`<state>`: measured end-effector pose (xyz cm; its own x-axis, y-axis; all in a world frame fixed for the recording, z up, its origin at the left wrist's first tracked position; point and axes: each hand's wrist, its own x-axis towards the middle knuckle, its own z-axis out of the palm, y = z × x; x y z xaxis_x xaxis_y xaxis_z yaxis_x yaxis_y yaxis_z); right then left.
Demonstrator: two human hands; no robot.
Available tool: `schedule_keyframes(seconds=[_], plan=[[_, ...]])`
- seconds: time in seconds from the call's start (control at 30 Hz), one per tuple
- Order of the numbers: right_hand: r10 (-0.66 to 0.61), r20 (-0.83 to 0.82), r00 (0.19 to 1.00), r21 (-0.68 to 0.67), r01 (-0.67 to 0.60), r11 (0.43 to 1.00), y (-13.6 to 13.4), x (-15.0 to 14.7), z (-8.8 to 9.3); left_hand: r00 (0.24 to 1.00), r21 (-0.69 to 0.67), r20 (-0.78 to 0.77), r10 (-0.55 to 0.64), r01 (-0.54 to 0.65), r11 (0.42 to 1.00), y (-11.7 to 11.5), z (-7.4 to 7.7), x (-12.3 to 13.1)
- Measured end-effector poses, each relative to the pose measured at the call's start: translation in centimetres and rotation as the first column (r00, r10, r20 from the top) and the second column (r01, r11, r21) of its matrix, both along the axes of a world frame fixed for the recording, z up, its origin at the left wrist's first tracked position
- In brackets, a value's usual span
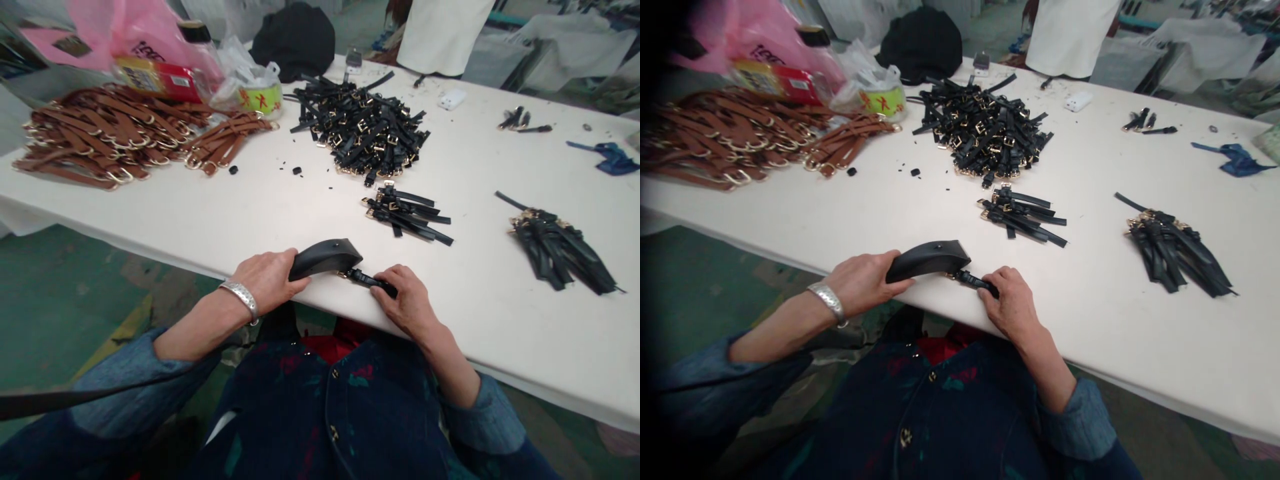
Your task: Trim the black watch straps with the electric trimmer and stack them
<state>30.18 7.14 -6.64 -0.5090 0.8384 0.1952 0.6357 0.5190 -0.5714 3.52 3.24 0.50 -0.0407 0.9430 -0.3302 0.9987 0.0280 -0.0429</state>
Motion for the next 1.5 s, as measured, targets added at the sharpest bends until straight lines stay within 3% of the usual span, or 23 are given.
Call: schedule_keyframes(seconds=[0.3, 0.43, 0.63, 0.8, 1.03, 1.33, 1.5], plan=[[-0.085, -0.080, 0.993, 0.097, 0.093, 0.991, -0.5, -1.1, -0.1, 0.999, 0.012, 0.026, 0.026, -0.026, 1.000, -2.0, 1.3, -2.6], [0.004, -0.048, 0.999, 0.170, 0.004, 0.986, -0.7, -0.6, -0.3, 1.000, 0.000, 0.011, 0.019, -0.019, 1.000, -2.7, 1.9, -2.7], [0.164, -0.026, 0.986, 0.165, -0.157, 0.974, -0.9, 0.4, -0.5, 0.999, -0.056, -0.014, -0.047, 0.046, 0.997, -3.5, 2.5, -2.3], [0.188, -0.036, 0.982, 0.140, -0.181, 0.974, -0.9, 0.6, -0.7, 0.996, -0.100, 0.005, -0.092, 0.092, 0.991, -4.2, 2.6, -2.0], [0.168, -0.226, 0.960, 0.102, -0.148, 0.984, -0.4, 0.5, -1.3, 0.989, -0.155, -0.018, -0.145, 0.141, 0.978, -2.4, 2.8, 0.2], [0.134, -0.225, 0.965, 0.049, -0.126, 0.991, -0.5, 0.3, -0.7, 0.993, -0.113, -0.013, -0.118, 0.116, 0.987, 0.7, 2.1, 1.6], [0.154, -0.254, 0.955, -0.004, -0.161, 0.987, -0.8, 0.6, -0.5, 0.989, -0.085, -0.083, -0.120, 0.113, 0.990, 0.1, 2.2, 0.9]])
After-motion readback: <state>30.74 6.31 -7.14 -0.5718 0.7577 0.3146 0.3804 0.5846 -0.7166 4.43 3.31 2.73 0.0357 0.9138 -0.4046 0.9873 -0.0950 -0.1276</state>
